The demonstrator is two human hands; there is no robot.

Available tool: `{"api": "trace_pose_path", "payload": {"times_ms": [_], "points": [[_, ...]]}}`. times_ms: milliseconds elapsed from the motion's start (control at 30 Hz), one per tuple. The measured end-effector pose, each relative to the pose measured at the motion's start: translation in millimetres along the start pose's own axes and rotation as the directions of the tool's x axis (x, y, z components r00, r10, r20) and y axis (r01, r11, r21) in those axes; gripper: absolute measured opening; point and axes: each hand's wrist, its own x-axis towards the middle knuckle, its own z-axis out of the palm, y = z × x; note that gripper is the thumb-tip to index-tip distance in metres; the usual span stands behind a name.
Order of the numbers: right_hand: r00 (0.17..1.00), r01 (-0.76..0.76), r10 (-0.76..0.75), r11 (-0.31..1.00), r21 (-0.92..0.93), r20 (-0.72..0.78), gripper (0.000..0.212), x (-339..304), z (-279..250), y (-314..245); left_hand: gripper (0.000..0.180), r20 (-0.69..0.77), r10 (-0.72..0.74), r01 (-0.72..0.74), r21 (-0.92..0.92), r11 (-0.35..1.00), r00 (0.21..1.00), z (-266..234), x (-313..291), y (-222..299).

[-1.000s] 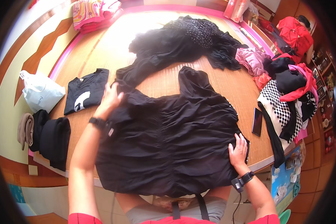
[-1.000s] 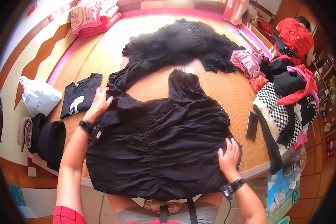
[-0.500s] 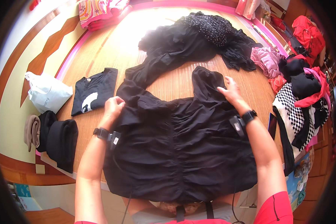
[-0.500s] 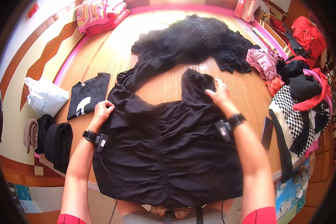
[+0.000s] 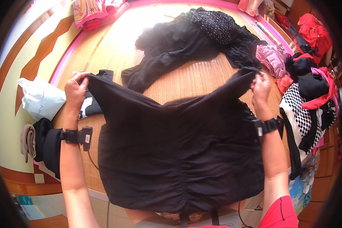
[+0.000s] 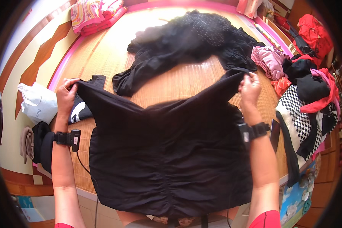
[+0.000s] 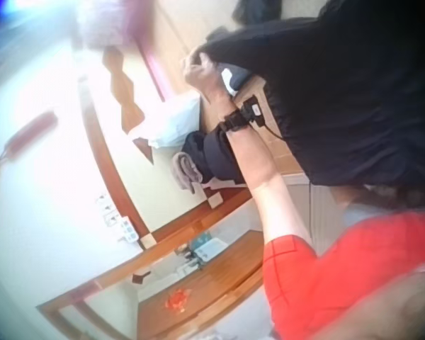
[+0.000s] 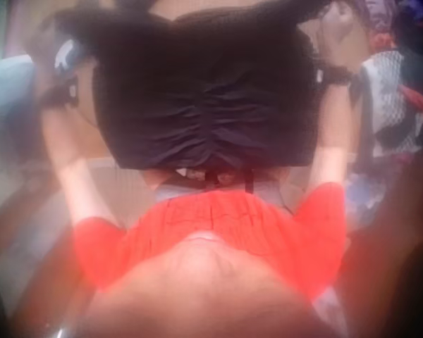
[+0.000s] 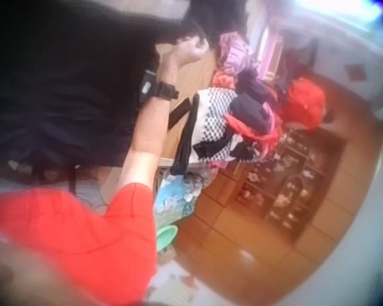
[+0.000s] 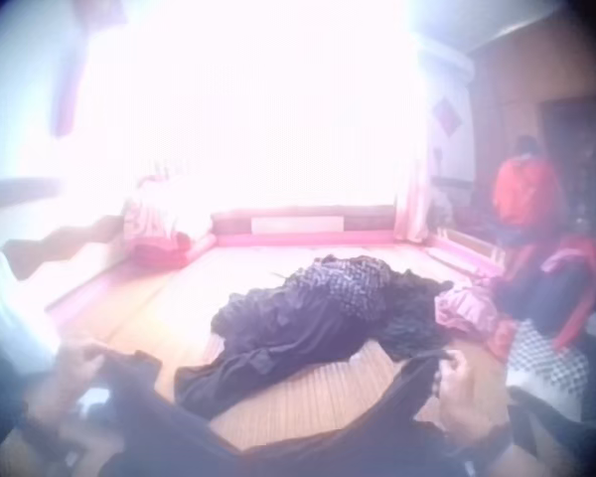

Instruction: The person folds a black t-shirt on a wooden table, then picks up a black dress with pearl embellishments. They smooth out the dress, fold the sleeves inward, and fold the garment in half before folding it again into a compact shape.

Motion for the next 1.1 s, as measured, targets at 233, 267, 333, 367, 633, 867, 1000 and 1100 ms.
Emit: {"api": "trace_pose_path", "payload": {"times_ms": [233,267,333,367,633,867,1000,1100], "points": [[0.995,-0.088,0.087,0.996,0.027,0.038,0.018,25.0,3.1,-42.5,0.028,0.192,-0.511,0.543,-0.212,0.812,0.838,43.8,55.4,-26.2],[0.994,-0.079,0.076,0.997,0.027,0.082,0.019,33.0,5.2,-33.1,0.028,0.286,-0.557,0.626,-0.320,0.711,0.780,58.1,61.9,-24.5],[0.984,-0.112,0.109,0.994,0.013,0.138,0.020,48.3,6.0,-12.0,0.029,0.303,-0.662,0.700,-0.522,0.487,0.686,103.4,67.2,-8.3],[0.982,-0.116,0.115,0.993,0.001,0.152,0.022,53.2,16.1,-2.8,0.029,0.329,-0.631,0.685,-0.552,0.476,0.703,111.3,67.9,-21.1],[0.821,-0.071,0.309,0.889,-0.452,0.479,0.073,12.7,24.2,44.9,0.062,0.389,-0.447,0.542,-0.181,0.821,0.806,164.5,-6.0,2.8],[0.752,0.381,0.127,0.717,-0.584,0.646,0.059,-89.3,-83.9,-34.5,0.079,0.644,-0.038,-0.092,0.166,0.982,0.764,44.0,-174.3,122.9],[0.730,0.485,0.217,0.503,-0.715,0.648,0.062,-170.3,-168.2,-68.3,0.083,0.730,-0.254,0.117,0.234,0.965,0.635,-3.6,-263.9,149.7],[0.799,0.437,0.261,0.369,-0.821,0.542,0.075,-226.6,-187.0,-78.6,0.081,0.697,-0.403,0.250,0.316,0.915,0.593,-3.6,-305.5,150.0]]}}
